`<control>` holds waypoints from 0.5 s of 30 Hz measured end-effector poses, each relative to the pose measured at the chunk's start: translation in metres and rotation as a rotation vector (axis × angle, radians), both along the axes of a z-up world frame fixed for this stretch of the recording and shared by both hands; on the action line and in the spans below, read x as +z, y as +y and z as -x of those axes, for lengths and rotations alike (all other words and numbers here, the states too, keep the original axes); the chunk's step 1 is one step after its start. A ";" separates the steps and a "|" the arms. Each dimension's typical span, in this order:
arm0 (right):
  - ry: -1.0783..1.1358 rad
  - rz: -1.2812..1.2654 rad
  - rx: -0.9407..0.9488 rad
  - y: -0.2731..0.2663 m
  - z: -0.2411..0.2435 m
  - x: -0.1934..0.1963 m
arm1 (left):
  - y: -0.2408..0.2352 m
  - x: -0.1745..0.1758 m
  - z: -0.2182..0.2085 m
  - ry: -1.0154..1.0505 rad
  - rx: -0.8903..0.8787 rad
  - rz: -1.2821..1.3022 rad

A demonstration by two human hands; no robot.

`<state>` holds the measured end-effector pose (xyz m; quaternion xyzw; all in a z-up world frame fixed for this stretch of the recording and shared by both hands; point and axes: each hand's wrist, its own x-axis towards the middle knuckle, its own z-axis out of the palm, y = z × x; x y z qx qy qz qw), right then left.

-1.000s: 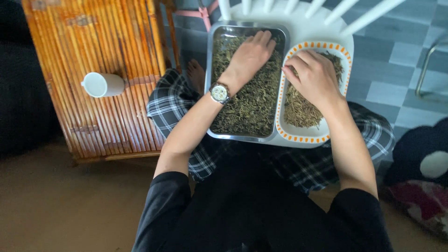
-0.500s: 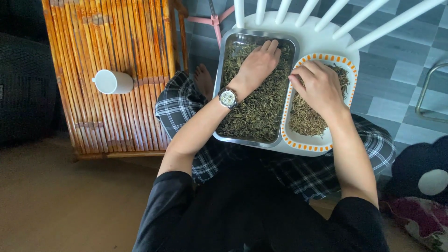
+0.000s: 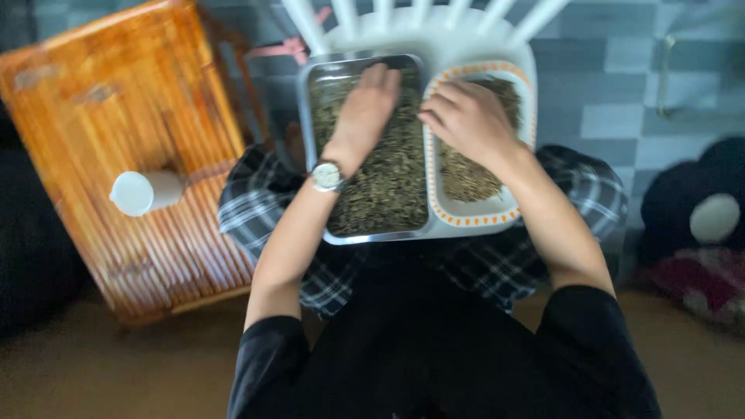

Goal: Sorting dried tea leaves by hand to remove stems and debris into separate compartments of a tray

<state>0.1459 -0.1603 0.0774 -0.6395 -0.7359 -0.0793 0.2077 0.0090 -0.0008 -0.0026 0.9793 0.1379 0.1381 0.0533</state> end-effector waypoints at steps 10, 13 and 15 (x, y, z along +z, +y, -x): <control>0.079 -0.148 -0.132 -0.005 -0.008 -0.058 | -0.022 0.085 0.009 0.135 -0.141 0.316; 0.060 -0.125 -0.141 -0.006 -0.011 -0.080 | -0.014 0.067 0.010 0.121 -0.110 0.404; 0.035 -0.089 -0.097 -0.005 -0.010 -0.096 | -0.012 0.064 0.012 0.137 -0.073 0.298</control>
